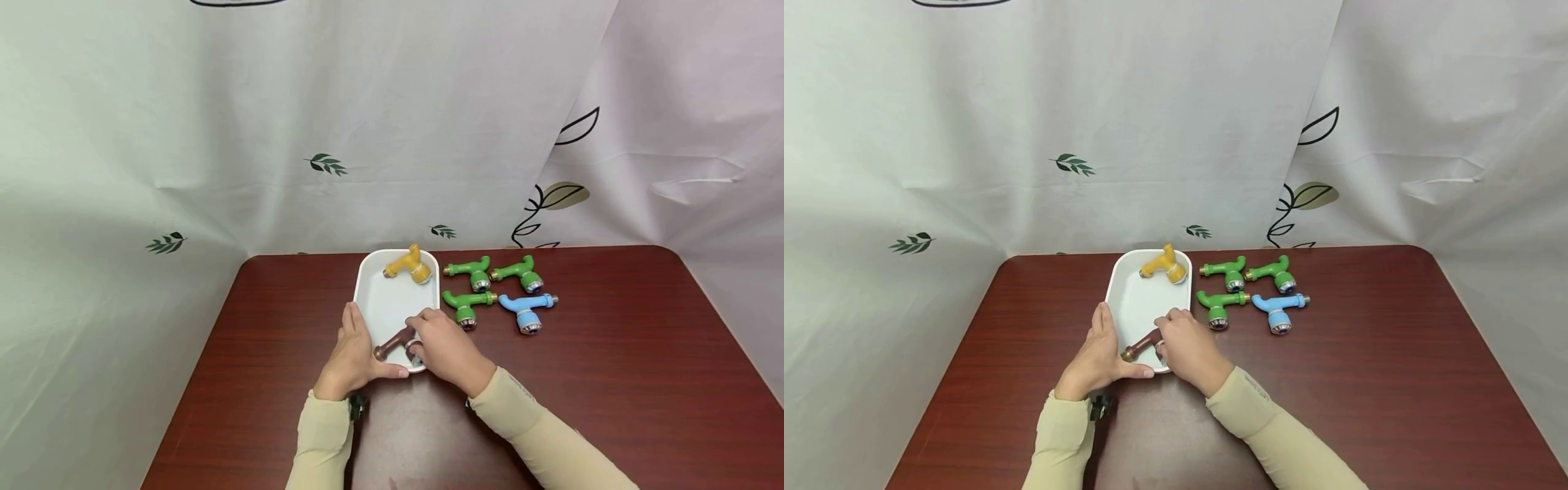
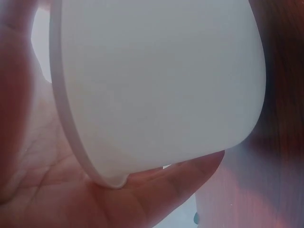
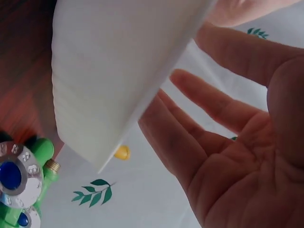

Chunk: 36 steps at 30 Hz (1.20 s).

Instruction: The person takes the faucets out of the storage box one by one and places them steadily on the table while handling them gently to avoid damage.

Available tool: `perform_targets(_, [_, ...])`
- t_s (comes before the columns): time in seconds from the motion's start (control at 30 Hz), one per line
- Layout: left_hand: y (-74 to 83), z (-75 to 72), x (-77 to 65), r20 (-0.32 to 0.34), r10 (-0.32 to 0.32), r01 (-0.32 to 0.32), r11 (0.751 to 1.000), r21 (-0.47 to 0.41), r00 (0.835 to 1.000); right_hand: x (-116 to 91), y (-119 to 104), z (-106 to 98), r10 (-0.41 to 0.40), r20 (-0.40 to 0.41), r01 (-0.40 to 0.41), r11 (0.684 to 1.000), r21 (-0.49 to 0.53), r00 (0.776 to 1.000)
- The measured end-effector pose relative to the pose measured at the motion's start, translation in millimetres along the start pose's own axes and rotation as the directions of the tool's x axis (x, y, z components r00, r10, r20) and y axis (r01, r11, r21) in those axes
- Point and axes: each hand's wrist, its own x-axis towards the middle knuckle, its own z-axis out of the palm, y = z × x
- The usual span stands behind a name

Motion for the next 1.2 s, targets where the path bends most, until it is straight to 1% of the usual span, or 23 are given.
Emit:
perform_targets(0.2, [-0.8,0.7,-0.6,0.001,0.004,-0.004,1.0,-0.004,1.0,5.4,-2.4,5.0,-0.031,0.06,0.036,0.996,-0.077,0.998])
perform_targets(0.33, [-1.1,0.4,-0.7,0.0,-0.001,0.001,1.0,-0.01,1.0,10.2,-5.7,7.2,-0.015,0.077,0.027,0.986,-0.163,0.997])
perform_targets(0.5, [-1.0,0.5,-0.9,0.0,0.006,-0.006,1.0,-0.013,1.0,16.3,-8.8,10.4,0.03,0.092,-0.008,0.973,-0.232,0.995])
perform_targets(0.7, [-0.6,-0.3,-1.4,0.005,0.012,-0.012,1.0,-0.013,1.0,21.5,-9.9,12.1,0.02,0.157,0.029,0.951,-0.309,0.987])
perform_targets(1.03, [-0.2,-0.9,-1.2,0.006,0.018,-0.018,1.0,-0.013,1.0,26.4,-10.8,12.3,0.036,0.259,0.052,0.943,-0.328,0.965])
perform_targets(1.1, [-0.3,-0.8,-1.2,0.005,0.02,-0.019,1.0,-0.014,1.0,26.8,-10.3,13.9,0.035,0.27,0.056,0.945,-0.322,0.962])
perform_targets(1.2, [-0.3,-0.8,-1.3,0.003,0.021,-0.021,1.0,-0.014,1.0,26.5,-9.6,16.0,0.036,0.267,0.05,0.95,-0.308,0.963])
